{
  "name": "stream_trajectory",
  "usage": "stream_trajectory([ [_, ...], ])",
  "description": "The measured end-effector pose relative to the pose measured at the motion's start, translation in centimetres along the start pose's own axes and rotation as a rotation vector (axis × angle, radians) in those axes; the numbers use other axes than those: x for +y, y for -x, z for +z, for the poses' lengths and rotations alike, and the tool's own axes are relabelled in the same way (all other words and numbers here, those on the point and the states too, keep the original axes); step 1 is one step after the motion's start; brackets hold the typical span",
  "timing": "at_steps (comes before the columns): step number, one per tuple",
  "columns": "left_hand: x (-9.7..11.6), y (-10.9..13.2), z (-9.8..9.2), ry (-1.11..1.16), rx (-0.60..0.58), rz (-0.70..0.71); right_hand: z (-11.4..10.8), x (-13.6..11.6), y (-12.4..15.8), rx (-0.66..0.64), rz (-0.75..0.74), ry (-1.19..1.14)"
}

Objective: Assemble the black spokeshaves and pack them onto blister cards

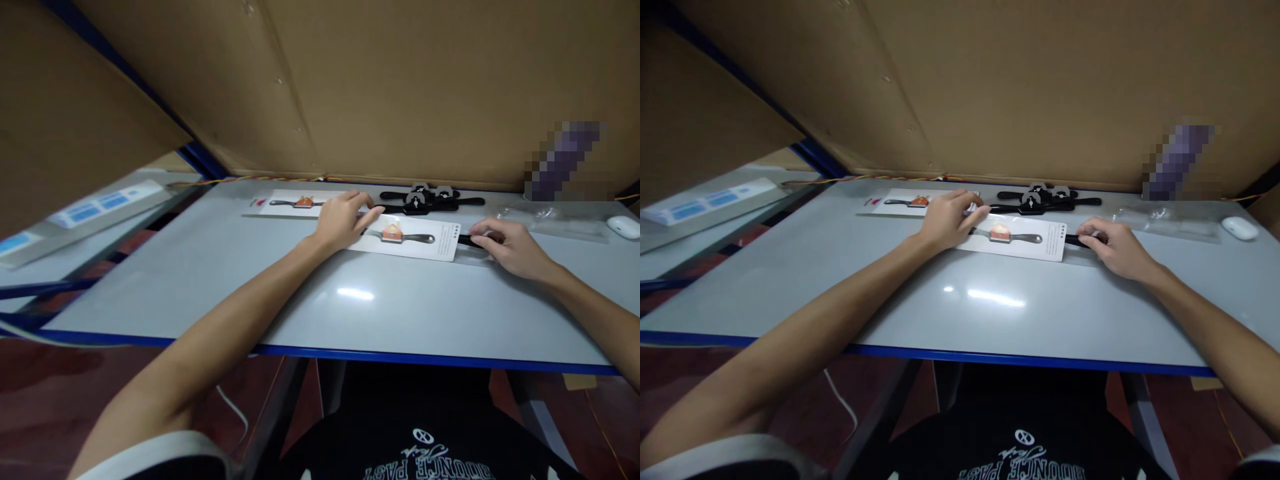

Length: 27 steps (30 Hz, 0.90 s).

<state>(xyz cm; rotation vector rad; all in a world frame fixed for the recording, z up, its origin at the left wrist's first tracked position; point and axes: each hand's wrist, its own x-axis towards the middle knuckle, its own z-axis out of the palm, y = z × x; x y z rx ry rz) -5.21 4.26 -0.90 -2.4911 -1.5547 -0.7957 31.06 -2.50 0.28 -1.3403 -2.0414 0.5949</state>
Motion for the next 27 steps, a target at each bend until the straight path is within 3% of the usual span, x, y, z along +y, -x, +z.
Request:
stream_trajectory([
  [4, 1.0, 0.3, 0.0, -0.035, 0.009, -0.032, 0.4, -0.7, 0.3, -0.012, -0.001, -0.020],
  [13, 3.7, 0.5, -0.9, -0.076, -0.143, -0.085, 1.0, -2.7, 0.8, -0.043, 0.019, -0.068],
  [23, 4.2, 0.8, -0.7, -0.053, -0.116, -0.077, 2.0, -3.9, 1.2, 0.085, 0.030, -0.048],
  [27, 4.5, 1.0, -0.5, -0.052, -0.116, -0.052, 1.9, -3.9, 1.4, 0.075, 0.032, -0.037],
])
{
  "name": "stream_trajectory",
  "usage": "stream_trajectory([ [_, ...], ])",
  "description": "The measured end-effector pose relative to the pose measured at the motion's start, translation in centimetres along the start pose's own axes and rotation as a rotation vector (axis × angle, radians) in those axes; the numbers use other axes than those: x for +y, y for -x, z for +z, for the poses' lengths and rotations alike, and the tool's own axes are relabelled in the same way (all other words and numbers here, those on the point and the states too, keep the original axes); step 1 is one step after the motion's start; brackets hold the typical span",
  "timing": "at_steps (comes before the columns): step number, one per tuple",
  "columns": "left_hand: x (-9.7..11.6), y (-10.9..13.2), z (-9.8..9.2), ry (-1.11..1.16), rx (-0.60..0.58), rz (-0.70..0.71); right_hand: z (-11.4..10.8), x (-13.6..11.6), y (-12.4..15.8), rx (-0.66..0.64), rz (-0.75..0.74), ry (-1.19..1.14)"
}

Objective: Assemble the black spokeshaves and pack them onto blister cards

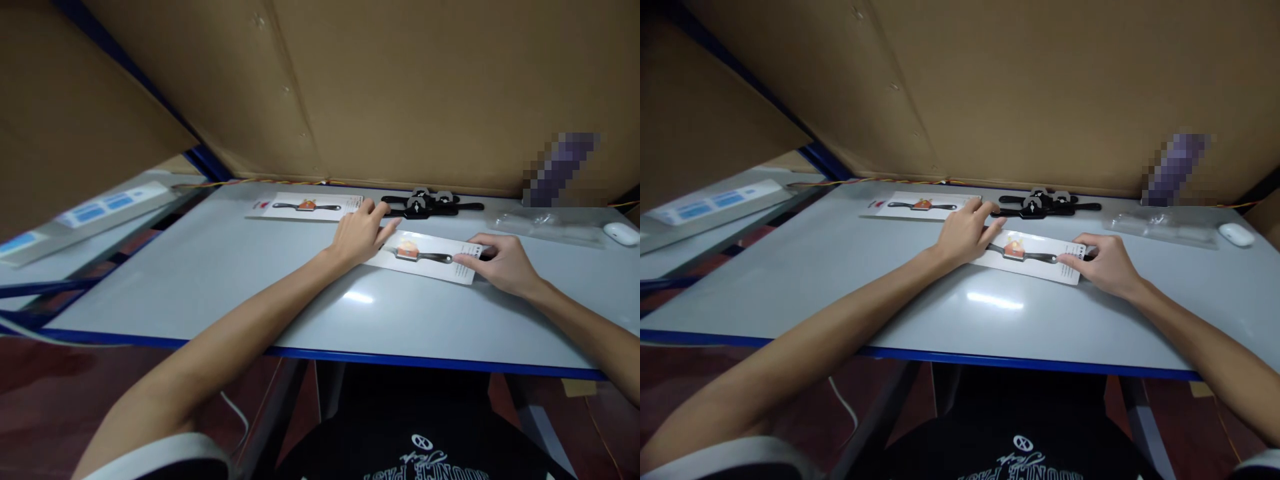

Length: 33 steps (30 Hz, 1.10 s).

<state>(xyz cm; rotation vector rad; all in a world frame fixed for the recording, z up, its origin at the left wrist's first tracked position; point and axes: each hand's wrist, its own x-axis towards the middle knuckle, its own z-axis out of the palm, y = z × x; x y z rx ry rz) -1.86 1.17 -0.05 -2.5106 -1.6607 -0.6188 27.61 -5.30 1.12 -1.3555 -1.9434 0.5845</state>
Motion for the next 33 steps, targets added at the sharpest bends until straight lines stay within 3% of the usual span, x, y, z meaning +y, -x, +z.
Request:
stream_trajectory([
  [9, -1.4, -1.4, 0.2, 0.024, 0.059, -0.031, 0.5, 0.5, -0.8, -0.076, -0.034, -0.054],
  [12, -3.1, -2.0, 0.4, 0.190, 0.107, -0.125, 0.3, 0.9, -1.2, -0.119, -0.036, -0.088],
  [15, -4.9, -2.6, 0.8, 0.500, 0.123, -0.237, -0.2, 1.3, -1.3, -0.160, -0.031, -0.096],
  [19, -5.5, -3.3, 1.7, 0.869, -0.043, -0.359, -1.1, 1.5, -1.3, -0.252, -0.009, -0.071],
  [27, -4.1, -2.2, 1.1, 1.289, -0.355, -0.341, -2.2, 1.7, -1.0, -0.336, -0.060, -0.029],
  [33, -5.0, -2.1, 0.6, 1.314, -0.524, -0.292, -1.9, 3.6, -2.2, -0.169, 0.048, -0.026],
])
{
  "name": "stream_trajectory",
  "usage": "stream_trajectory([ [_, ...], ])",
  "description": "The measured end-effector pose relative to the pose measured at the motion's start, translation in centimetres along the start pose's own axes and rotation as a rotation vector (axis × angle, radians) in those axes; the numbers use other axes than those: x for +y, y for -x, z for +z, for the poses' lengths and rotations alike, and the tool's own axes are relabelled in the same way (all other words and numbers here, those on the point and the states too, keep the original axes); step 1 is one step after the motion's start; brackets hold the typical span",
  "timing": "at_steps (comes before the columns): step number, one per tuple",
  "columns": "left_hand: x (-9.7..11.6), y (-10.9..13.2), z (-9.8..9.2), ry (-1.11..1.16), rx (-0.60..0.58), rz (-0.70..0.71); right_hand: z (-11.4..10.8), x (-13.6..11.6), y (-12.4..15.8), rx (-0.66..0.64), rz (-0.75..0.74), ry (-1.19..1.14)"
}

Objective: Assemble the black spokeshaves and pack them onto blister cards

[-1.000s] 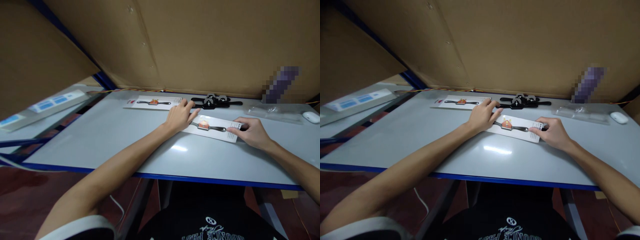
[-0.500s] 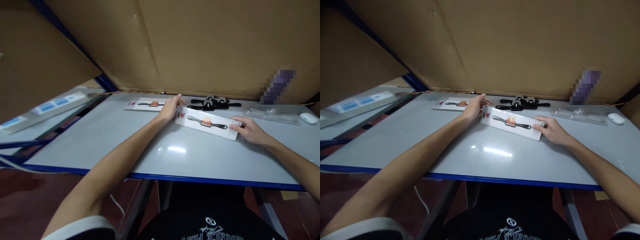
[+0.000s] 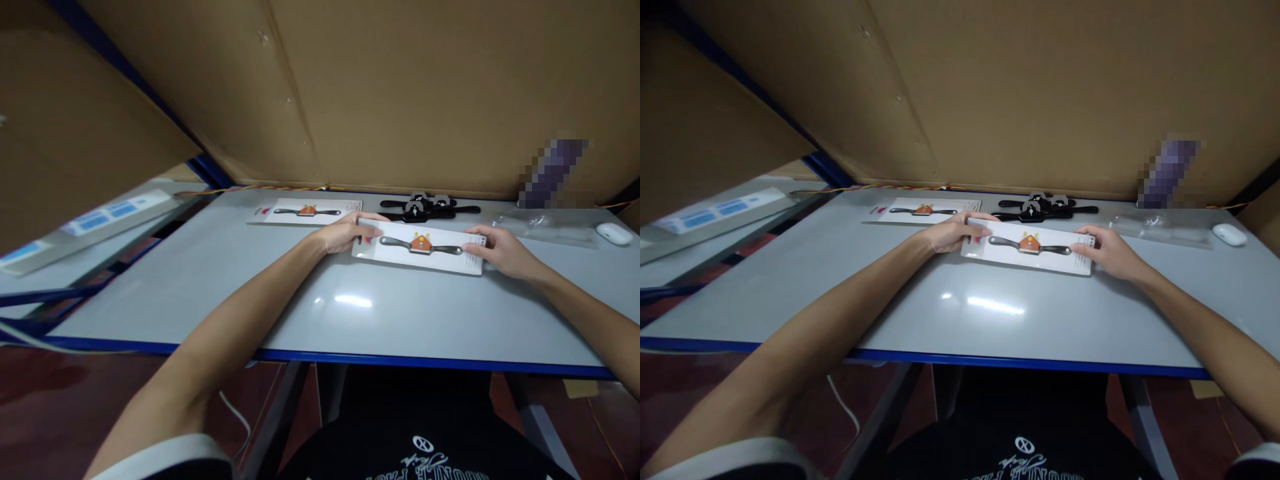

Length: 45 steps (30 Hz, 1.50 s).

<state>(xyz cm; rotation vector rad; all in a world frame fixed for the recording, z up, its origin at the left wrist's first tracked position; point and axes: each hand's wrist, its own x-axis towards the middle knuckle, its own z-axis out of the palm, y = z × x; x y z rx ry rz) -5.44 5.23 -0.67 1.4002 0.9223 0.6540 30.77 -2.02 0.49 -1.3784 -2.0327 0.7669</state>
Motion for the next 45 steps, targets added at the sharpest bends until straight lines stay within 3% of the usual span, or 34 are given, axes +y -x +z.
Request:
stream_trajectory([
  [3, 0.5, 0.1, 0.1, -0.026, -0.083, -0.038, -0.6, 0.3, -0.5, -0.006, 0.012, 0.016],
  [7, 0.9, 0.2, 0.3, -0.022, -0.149, -0.039, -1.7, 0.1, -0.4, -0.169, 0.087, -0.053],
  [11, 0.6, 0.1, 0.2, -0.044, -0.083, 0.028, -2.1, -0.1, -0.1, -0.286, 0.133, -0.109],
  [16, -0.1, -0.2, 0.1, -0.062, -0.013, 0.071, -1.8, -0.7, 0.1, -0.316, 0.215, -0.130],
  [30, -1.0, -0.8, -0.6, -0.136, -0.024, 0.134, -2.3, -0.6, 0.3, -0.381, 0.188, -0.122],
  [33, -0.8, -0.7, -0.7, -0.177, -0.011, 0.153, -2.2, -0.8, 0.4, -0.337, 0.113, -0.020],
  [38, 0.2, -0.2, -0.5, -0.258, 0.066, 0.233, -1.7, -1.2, 0.9, -0.100, -0.199, 0.328],
  [41, 0.5, 0.1, -0.1, -0.239, 0.129, 0.291, -1.3, -0.9, 0.9, 0.007, -0.301, 0.418],
  [45, 0.3, 0.3, 0.2, -0.128, 0.063, 0.343, -1.2, -0.3, 0.8, 0.001, -0.356, 0.450],
])
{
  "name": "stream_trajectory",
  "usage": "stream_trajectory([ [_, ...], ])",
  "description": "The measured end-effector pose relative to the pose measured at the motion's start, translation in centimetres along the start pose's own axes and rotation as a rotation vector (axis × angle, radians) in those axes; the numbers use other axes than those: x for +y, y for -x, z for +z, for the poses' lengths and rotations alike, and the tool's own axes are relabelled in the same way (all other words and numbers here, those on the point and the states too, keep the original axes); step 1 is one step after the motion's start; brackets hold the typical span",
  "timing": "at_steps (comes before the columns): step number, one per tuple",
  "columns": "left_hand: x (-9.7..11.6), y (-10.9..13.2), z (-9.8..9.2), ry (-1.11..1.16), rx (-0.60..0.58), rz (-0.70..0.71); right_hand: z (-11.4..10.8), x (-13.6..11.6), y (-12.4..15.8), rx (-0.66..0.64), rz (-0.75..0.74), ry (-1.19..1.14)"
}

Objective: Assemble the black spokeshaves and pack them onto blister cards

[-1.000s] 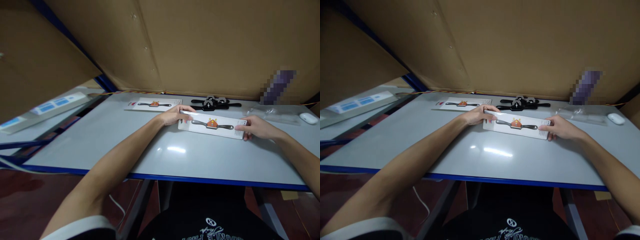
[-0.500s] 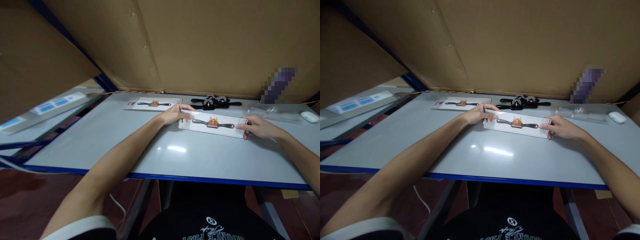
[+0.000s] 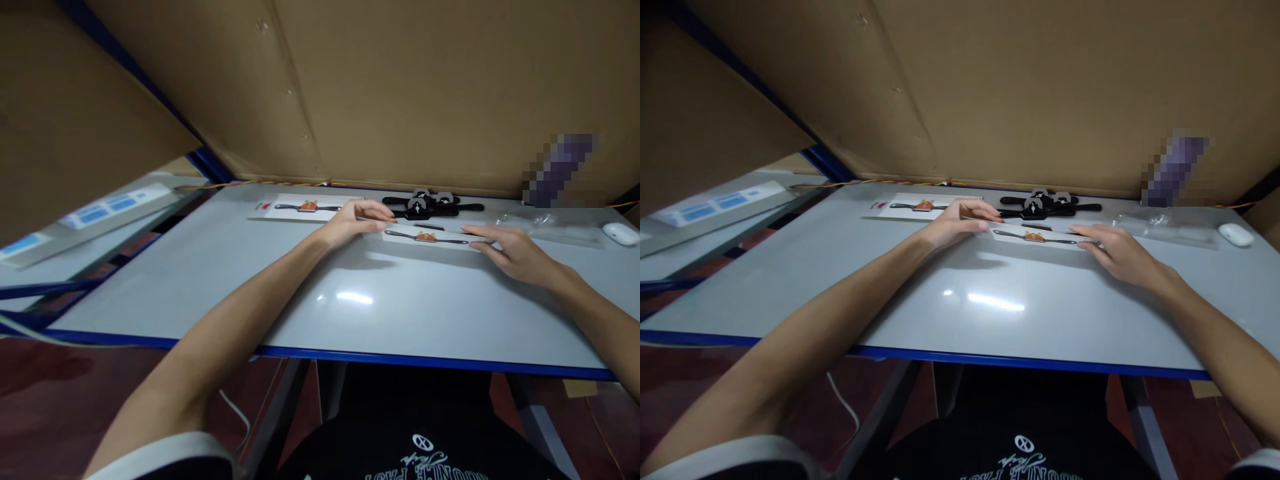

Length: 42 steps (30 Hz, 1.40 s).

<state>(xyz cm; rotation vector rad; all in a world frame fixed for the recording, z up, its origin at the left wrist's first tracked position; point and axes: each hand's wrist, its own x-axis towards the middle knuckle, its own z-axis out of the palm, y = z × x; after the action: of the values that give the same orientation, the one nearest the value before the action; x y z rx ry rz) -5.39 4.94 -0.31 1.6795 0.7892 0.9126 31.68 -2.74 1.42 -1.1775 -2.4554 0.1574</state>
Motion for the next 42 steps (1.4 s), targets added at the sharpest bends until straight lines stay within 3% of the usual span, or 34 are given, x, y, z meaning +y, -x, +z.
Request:
stream_trajectory([
  [4, -0.3, 0.0, 0.6, 0.081, -0.099, -0.015, 0.0, 0.5, 0.1, -0.107, -0.047, 0.053],
  [9, -0.6, -0.1, 1.3, 0.022, -0.070, -0.062, 0.0, 0.7, 0.0, -0.211, -0.011, 0.070],
  [15, 0.3, 0.2, 2.1, -0.095, -0.095, -0.091, 0.2, 0.1, -0.2, -0.193, -0.002, 0.084],
  [22, 2.0, 1.5, 6.6, -0.136, -0.344, 0.013, 0.9, -2.5, -0.1, -0.105, -0.112, 0.083],
  [26, 1.9, 1.6, 8.2, -0.043, -0.401, 0.051, 1.6, -3.6, -0.1, -0.169, -0.086, 0.026],
  [28, 1.6, 1.2, 7.7, -0.054, -0.315, 0.063, 1.8, -3.6, -0.2, -0.194, -0.044, 0.003],
  [30, 1.1, 0.6, 6.3, -0.187, -0.122, 0.095, 1.9, -3.4, -0.4, -0.196, 0.001, -0.017],
  [33, 0.0, -0.2, 2.7, -0.675, 0.142, 0.144, 1.7, -3.0, -0.5, -0.193, 0.055, -0.045],
  [36, -1.1, -0.6, -0.8, -1.095, 0.202, 0.087, 0.9, -2.7, -0.6, -0.236, 0.066, -0.051],
  [39, -1.8, -0.8, -2.6, -1.201, 0.304, 0.027, -0.2, -2.0, -0.6, -0.309, 0.039, -0.037],
  [42, -2.2, -1.0, -3.0, -1.242, 0.336, -0.008, -1.4, -1.0, -0.4, -0.343, 0.035, 0.005],
])
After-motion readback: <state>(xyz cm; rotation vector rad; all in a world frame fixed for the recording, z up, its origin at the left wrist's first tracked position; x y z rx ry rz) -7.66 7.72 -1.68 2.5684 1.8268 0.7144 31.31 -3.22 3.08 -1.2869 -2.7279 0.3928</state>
